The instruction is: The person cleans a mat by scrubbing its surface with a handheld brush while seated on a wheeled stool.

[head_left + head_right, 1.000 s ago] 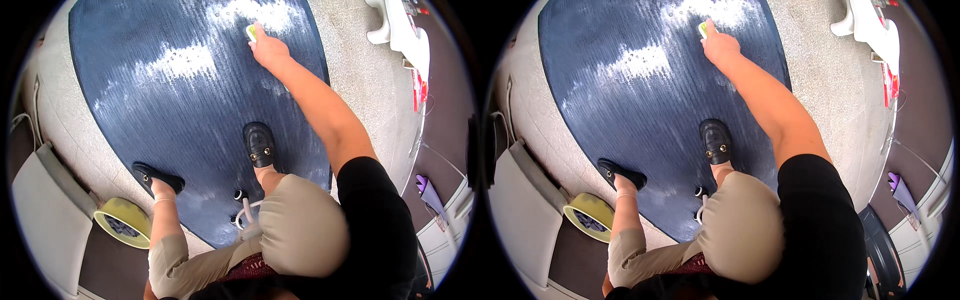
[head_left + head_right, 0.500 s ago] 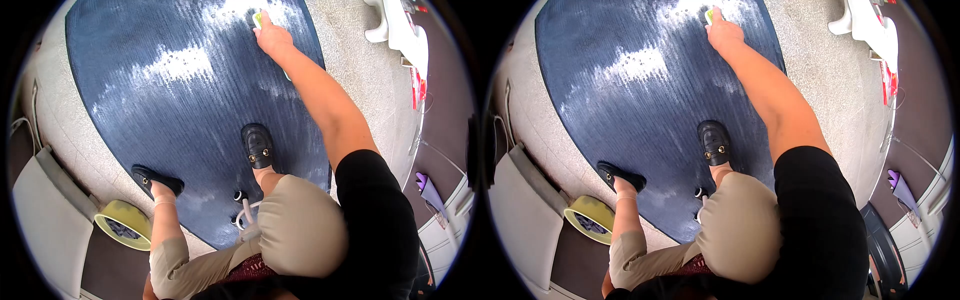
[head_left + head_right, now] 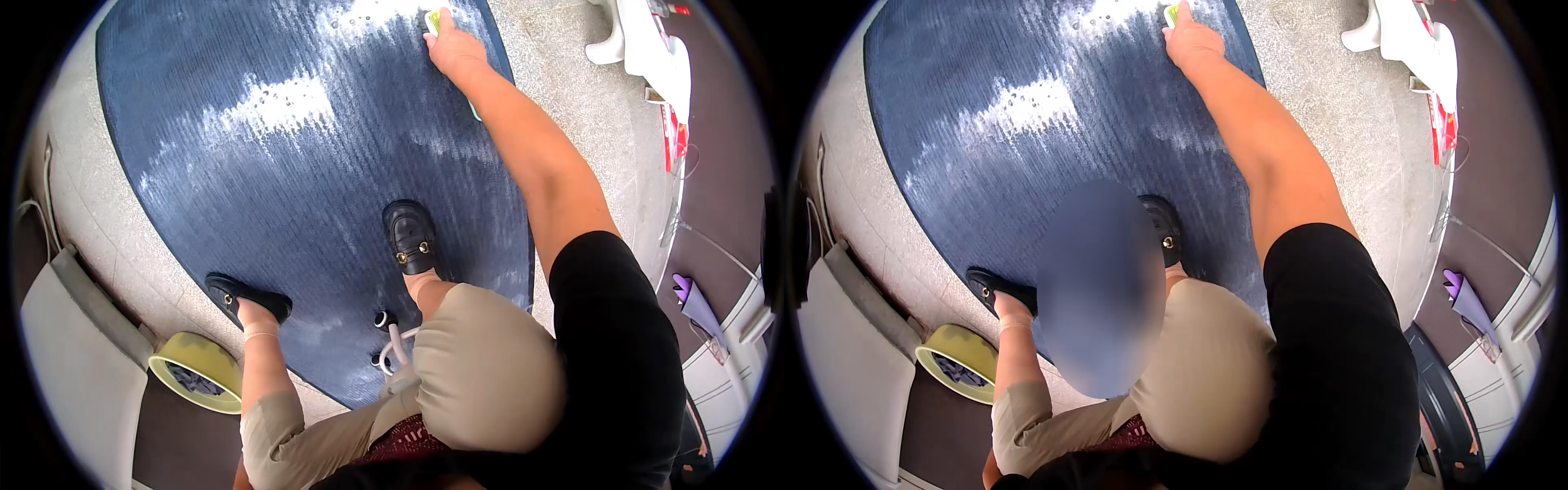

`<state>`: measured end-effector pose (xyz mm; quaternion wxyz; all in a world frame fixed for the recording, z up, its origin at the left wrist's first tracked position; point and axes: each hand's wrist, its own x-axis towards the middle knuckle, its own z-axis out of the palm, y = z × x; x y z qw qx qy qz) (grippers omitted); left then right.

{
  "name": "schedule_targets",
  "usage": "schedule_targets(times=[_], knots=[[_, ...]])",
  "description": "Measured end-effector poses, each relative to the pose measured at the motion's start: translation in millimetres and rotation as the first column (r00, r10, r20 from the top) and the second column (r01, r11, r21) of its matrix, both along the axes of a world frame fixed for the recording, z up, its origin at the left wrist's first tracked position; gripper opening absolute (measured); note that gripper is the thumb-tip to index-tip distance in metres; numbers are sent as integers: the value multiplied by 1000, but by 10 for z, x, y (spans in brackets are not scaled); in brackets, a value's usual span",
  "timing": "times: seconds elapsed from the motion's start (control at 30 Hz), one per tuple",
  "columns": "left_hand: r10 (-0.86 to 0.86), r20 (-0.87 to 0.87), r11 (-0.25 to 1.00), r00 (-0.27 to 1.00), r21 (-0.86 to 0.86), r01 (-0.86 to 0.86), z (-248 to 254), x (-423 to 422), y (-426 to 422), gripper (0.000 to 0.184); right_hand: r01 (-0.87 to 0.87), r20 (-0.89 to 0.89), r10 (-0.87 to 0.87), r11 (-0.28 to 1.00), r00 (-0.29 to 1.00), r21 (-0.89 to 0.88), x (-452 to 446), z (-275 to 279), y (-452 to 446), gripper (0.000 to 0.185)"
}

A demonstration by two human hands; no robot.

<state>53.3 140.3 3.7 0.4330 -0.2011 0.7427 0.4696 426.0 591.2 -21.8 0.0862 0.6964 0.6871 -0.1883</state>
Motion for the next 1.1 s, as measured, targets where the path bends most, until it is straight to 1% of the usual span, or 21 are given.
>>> schedule_targets(times=[0.03,0.07,0.1,0.13,0.17,0.2,0.27,0.33,0.37,0.4,0.43,0.53,0.57,0.67,0.7,0.8,0.83,0.93,1.0,1.07,1.1], knots=[[-57,-24,997,998,42,58,-87,-38,-38,98,-14,-22,13,999,1000,-39,49,118,-119,64],[-41,-26,998,999,54,43,-130,-27,-20,98,-14,14,15,996,1000,-87,103,169,-240,64],[-334,-211,939,919,-157,306,-132,-14,-45,93,-8,52,15,989,999,-148,185,186,-418,64],[-622,-302,770,722,-405,493,-99,8,-90,88,-26,64,39,982,997,-189,325,238,-661,65],[194,16,972,981,-140,-190,361,287,467,87,-42,77,61,972,995,-230,434,268,-820,65],[194,21,971,981,-150,-189,299,277,398,87,-40,83,62,970,995,-239,464,251,-845,65],[133,10,990,991,-52,-132,150,174,267,87,-62,135,101,962,986,-265,564,271,-871,65],[137,40,988,990,-71,-134,265,207,377,87,-32,117,53,985,992,-170,493,174,-609,64],[150,64,985,987,-95,-143,432,311,543,86,-30,64,34,998,997,-55,471,93,-401,61],[168,87,981,982,-113,-158,506,378,653,86,26,59,-22,997,998,-66,403,50,-143,56],[166,89,982,982,-110,-156,484,381,647,86,48,13,-48,999,999,-21,341,21,45,54],[148,8,981,989,-129,-146,361,291,448,87,64,27,-65,998,998,11,162,198,63,57],[152,-18,980,988,-124,-153,300,262,411,87,56,-20,-55,997,998,47,329,-15,-24,61],[174,-27,977,984,-118,-176,266,185,350,88,8,52,-1,991,999,-131,586,136,-660,67],[182,-7,976,983,-116,-182,265,169,344,88,35,103,-11,971,995,-238,691,223,-854,68],[192,58,976,980,-113,-185,225,197,342,89,46,175,10,949,985,-313,804,343,-992,68],[131,38,990,991,-49,-130,179,219,319,99,3,153,31,976,988,-217,858,188,-947,67],[150,45,982,988,-120,-143,364,303,503,91,33,152,-16,994,988,-108,702,131,-338,64],[139,62,987,988,-96,-132,140,121,179,90,14,117,-10,999,993,-31,655,-30,148,66],[110,76,993,991,-54,-106,-90,-56,-138,88,127,58,-130,990,990,54,470,139,250,51],[91,60,995,994,-41,-89,-114,-55,-134,88,121,61,-124,991,990,56,521,107,175,51]])
